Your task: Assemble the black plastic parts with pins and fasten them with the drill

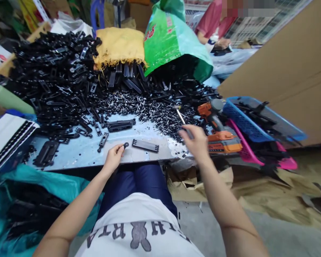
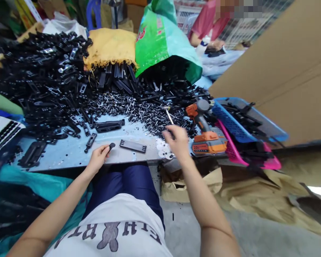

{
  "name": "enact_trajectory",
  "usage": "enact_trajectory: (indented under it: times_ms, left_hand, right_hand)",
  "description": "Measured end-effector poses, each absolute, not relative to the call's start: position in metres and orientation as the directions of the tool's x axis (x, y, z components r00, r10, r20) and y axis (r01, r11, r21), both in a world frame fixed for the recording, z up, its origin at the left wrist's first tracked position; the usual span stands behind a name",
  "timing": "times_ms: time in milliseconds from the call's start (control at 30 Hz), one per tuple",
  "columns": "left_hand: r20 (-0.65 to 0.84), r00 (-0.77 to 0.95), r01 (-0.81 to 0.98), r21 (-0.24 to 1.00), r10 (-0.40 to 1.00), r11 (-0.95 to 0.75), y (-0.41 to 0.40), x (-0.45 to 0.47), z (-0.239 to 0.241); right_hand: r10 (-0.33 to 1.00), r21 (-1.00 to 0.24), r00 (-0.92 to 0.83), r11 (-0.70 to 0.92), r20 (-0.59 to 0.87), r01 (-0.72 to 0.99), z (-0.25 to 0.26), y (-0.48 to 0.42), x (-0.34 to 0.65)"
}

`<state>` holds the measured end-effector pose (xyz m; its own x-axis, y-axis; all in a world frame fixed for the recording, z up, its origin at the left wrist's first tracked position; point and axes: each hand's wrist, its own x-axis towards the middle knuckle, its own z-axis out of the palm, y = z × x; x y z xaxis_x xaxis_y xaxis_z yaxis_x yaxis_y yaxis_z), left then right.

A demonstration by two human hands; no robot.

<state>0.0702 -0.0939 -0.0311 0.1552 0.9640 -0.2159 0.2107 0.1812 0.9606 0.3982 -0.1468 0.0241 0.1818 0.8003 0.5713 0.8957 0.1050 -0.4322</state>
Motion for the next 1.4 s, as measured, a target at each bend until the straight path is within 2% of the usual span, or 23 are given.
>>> enact_trajectory:
  times_ms: [67, 133, 200, 300, 367, 400, 467, 533, 600, 767, 867, 967, 1067, 1100, 1167, 1233, 1300, 1333, 1400]
  left_hand:
    - [-0.251, 0.161, 0.148, 0.962, 0.955, 0.228, -0.096, 0.071, -0.03]
    - [-0.244, 0.159, 0.1, 0.968, 0.957, 0.231, -0.098, 0.073, -0.029]
    - [-0.213, 0.155, 0.084, 0.976, 0.965, 0.202, -0.101, 0.074, -0.027]
    - [-0.168, 0.165, 0.105, 0.983, 0.972, 0.152, -0.103, 0.075, -0.023]
    - [-0.104, 0.145, 0.148, 0.985, 0.984, 0.082, -0.103, 0.075, -0.019]
    - [-0.047, 0.132, 0.184, 0.983, 0.99, 0.022, -0.102, 0.075, -0.016]
    - [0.086, 0.136, 0.274, 0.954, 0.987, -0.121, -0.102, 0.074, -0.012]
    - [0.176, 0.17, 0.344, 0.911, 0.97, -0.226, -0.103, 0.074, -0.01]
    - [0.212, 0.16, 0.371, 0.892, 0.964, -0.258, -0.105, 0.078, -0.007]
    - [0.331, -0.099, 0.338, 0.898, 0.938, -0.281, -0.107, 0.096, -0.002]
    - [0.378, -0.046, 0.344, 0.875, 0.925, -0.34, -0.105, 0.095, -0.003]
    - [0.307, 0.003, 0.335, 0.896, 0.952, -0.29, -0.104, 0.091, -0.012]
    - [0.11, -0.052, 0.333, 0.939, 0.993, -0.087, -0.107, 0.088, -0.024]
    - [0.09, -0.056, 0.373, 0.926, 0.994, -0.063, -0.106, 0.087, -0.027]
    - [0.168, 0.048, 0.527, 0.833, 0.985, -0.168, -0.102, 0.085, -0.029]
    - [0.255, 0.346, 0.639, 0.641, 0.903, -0.426, -0.091, 0.084, -0.025]
    - [0.209, 0.648, 0.601, 0.451, 0.733, -0.66, -0.079, 0.087, -0.018]
    - [0.161, 0.735, 0.57, 0.379, 0.658, -0.729, -0.074, 0.09, -0.014]
    - [0.096, 0.793, 0.562, 0.264, 0.602, -0.784, -0.068, 0.096, -0.009]
  right_hand:
    - [0.907, -0.423, -0.089, 0.276, 0.411, 0.863, 0.003, -0.124, 0.34]
    - [0.938, -0.455, -0.221, 0.324, 0.265, 0.829, -0.015, -0.106, 0.298]
    - [0.959, -0.603, -0.206, 0.281, 0.193, 0.747, -0.027, -0.096, 0.272]
    - [0.992, -0.918, -0.111, 0.102, 0.063, 0.383, -0.031, -0.09, 0.254]
    - [0.988, -0.988, -0.143, -0.027, -0.049, 0.15, -0.028, -0.09, 0.248]
    - [0.982, -0.993, -0.173, -0.058, -0.075, 0.1, -0.025, -0.091, 0.246]
    - [0.973, -0.992, -0.225, -0.018, -0.046, 0.124, -0.018, -0.091, 0.245]
    - [0.964, -0.968, -0.263, 0.113, 0.052, 0.224, -0.013, -0.091, 0.245]
    - [0.949, -0.925, -0.282, 0.228, 0.141, 0.304, -0.009, -0.092, 0.244]
    - [0.955, -0.908, -0.149, 0.292, 0.258, 0.3, -0.008, -0.101, 0.229]
    - [0.928, -0.873, -0.148, 0.371, 0.342, 0.316, -0.011, -0.105, 0.222]
    - [0.914, -0.841, -0.179, 0.405, 0.363, 0.36, -0.017, -0.104, 0.221]
    - [0.922, -0.784, -0.285, 0.376, 0.262, 0.495, -0.021, -0.093, 0.233]
    - [0.924, -0.744, -0.306, 0.368, 0.228, 0.558, -0.021, -0.085, 0.241]
    - [0.94, -0.645, -0.265, 0.339, 0.214, 0.685, -0.016, -0.062, 0.264]
    - [0.949, -0.545, -0.146, 0.281, 0.278, 0.79, -0.005, -0.03, 0.294]
    - [0.946, -0.435, -0.054, 0.196, 0.319, 0.879, 0.008, 0.007, 0.323]
    - [0.949, -0.382, 0.006, 0.121, 0.314, 0.916, 0.014, 0.026, 0.336]
    - [0.939, -0.318, 0.214, -0.123, 0.269, 0.94, 0.025, 0.062, 0.356]
